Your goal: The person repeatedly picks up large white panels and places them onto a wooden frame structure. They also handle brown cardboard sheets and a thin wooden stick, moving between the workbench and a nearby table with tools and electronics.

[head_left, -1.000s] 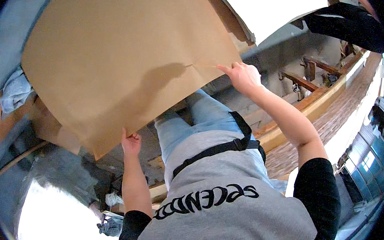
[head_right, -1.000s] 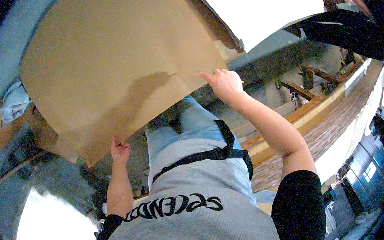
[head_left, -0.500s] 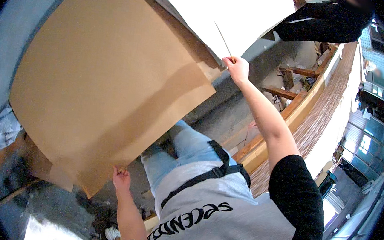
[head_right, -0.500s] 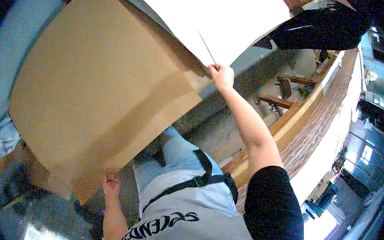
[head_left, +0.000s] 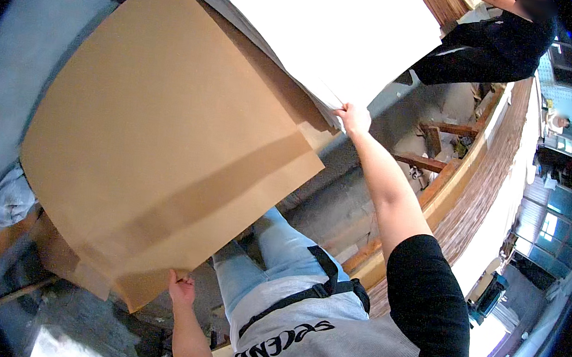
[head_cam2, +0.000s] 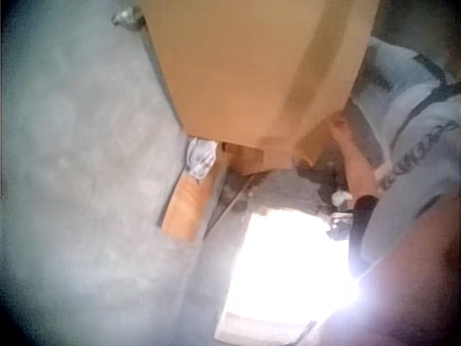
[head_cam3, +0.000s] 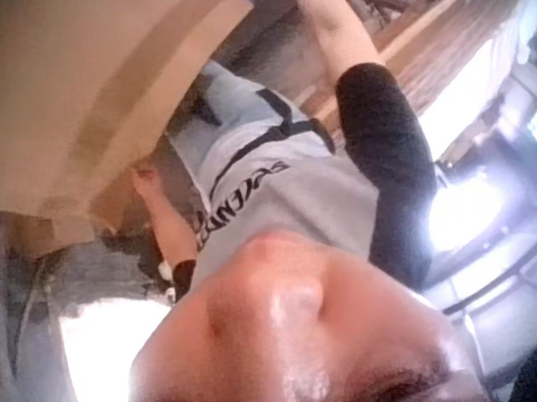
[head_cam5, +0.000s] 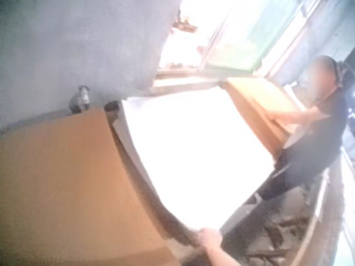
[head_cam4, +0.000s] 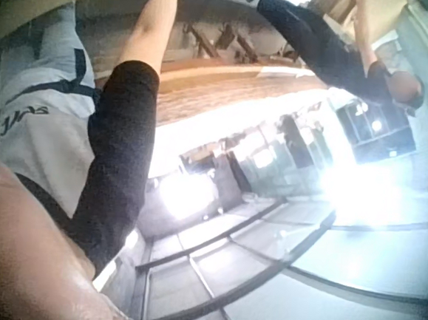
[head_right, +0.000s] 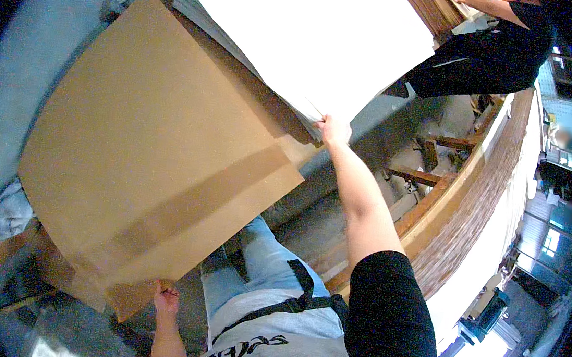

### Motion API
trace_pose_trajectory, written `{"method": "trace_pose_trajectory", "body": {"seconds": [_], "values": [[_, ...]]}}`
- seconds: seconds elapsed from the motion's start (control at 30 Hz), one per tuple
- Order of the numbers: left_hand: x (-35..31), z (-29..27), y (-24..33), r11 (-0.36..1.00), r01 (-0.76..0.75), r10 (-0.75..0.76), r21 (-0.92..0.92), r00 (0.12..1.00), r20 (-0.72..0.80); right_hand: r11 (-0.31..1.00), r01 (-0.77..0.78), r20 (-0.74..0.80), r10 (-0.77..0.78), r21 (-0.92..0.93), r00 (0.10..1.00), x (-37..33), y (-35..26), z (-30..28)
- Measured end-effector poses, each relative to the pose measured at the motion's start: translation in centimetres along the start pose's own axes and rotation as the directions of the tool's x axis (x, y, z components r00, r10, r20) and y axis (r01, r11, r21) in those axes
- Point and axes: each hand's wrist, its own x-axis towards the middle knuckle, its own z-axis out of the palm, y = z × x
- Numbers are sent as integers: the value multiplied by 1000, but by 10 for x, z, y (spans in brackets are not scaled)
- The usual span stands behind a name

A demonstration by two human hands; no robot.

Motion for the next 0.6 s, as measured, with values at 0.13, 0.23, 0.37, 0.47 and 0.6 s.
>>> {"method": "trace_pose_trajectory", "body": {"seconds": [0.13,0.23,0.37,0.47,0.6], "values": [[7,-5,1,999,-11,10,52,1000,22,996,33,136,-44,84,990,16,21,-17],[24,-24,-3,999,-16,10,48,992,126,923,90,242,-191,374,951,19,34,-27],[24,-20,-12,995,38,-28,-89,993,116,940,118,214,-193,319,958,9,23,-54],[10,-10,-14,996,-16,30,-88,988,154,906,177,66,-218,385,974,6,19,-74],[-4,6,-17,989,-30,46,-147,994,104,760,200,85,-318,618,944,-6,-14,-124]]}}
